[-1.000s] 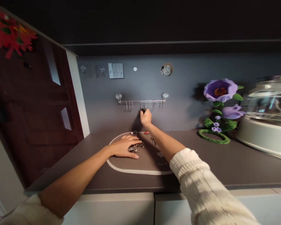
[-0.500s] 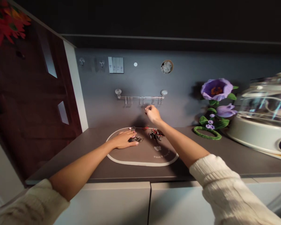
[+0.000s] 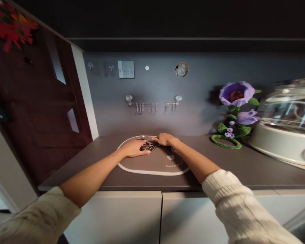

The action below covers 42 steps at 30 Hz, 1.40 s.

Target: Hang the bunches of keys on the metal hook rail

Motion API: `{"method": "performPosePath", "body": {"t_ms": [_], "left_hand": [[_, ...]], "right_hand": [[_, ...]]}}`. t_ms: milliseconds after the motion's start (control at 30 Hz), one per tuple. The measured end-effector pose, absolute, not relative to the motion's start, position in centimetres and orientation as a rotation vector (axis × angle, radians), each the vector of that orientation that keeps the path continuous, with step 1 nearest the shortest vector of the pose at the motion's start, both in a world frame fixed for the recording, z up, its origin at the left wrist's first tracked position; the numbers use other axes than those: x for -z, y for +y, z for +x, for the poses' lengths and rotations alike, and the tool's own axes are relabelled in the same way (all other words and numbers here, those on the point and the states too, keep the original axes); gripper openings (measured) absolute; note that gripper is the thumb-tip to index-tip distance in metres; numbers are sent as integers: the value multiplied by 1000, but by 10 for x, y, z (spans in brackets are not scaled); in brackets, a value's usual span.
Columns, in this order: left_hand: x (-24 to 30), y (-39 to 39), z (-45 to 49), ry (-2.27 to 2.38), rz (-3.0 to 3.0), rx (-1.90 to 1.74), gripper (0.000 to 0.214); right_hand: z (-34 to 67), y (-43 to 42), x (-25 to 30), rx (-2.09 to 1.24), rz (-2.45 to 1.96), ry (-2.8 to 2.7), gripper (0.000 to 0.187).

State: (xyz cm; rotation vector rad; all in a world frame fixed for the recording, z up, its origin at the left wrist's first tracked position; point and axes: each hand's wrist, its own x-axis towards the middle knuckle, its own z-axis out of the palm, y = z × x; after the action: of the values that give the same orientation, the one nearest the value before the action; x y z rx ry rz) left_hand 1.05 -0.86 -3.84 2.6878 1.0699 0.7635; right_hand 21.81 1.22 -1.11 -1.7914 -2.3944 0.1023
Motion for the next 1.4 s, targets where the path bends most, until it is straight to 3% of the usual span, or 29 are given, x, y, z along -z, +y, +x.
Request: {"method": "performPosePath", "body": {"t_ms": [133, 233, 500, 633, 733, 833, 933, 1167, 1400], "left_hand": [[34, -16, 14, 1208, 2816, -565, 54], [34, -19, 17, 1188, 2822, -644, 57], [24, -25, 10, 1150, 2763, -740, 62], [0, -26, 7, 1058, 2478, -924, 48], [-22, -30, 6, 772, 2055, -947, 46], [-35, -37, 4, 535, 1722, -897, 58], [-27, -41, 1, 511, 1533, -827, 65], [22, -38, -4, 521, 1341, -710, 67], [33, -35, -6, 524, 1299, -693, 67]], "right_hand": [[215, -7, 5, 74, -2045, -2343, 60], [217, -19, 1, 83, -2090, -2332, 61], [225, -35, -4, -24, -1708, -2192, 36], [224, -52, -26, -553, -1453, -2239, 27], [224, -64, -44, -1154, -1146, -2081, 36], [226, -68, -49, -1446, -961, -1796, 53], [228, -69, -34, -1544, -881, -1604, 64], [240, -76, 17, -1672, -816, -1455, 65], [242, -77, 23, -1716, -786, -1437, 67]]}}
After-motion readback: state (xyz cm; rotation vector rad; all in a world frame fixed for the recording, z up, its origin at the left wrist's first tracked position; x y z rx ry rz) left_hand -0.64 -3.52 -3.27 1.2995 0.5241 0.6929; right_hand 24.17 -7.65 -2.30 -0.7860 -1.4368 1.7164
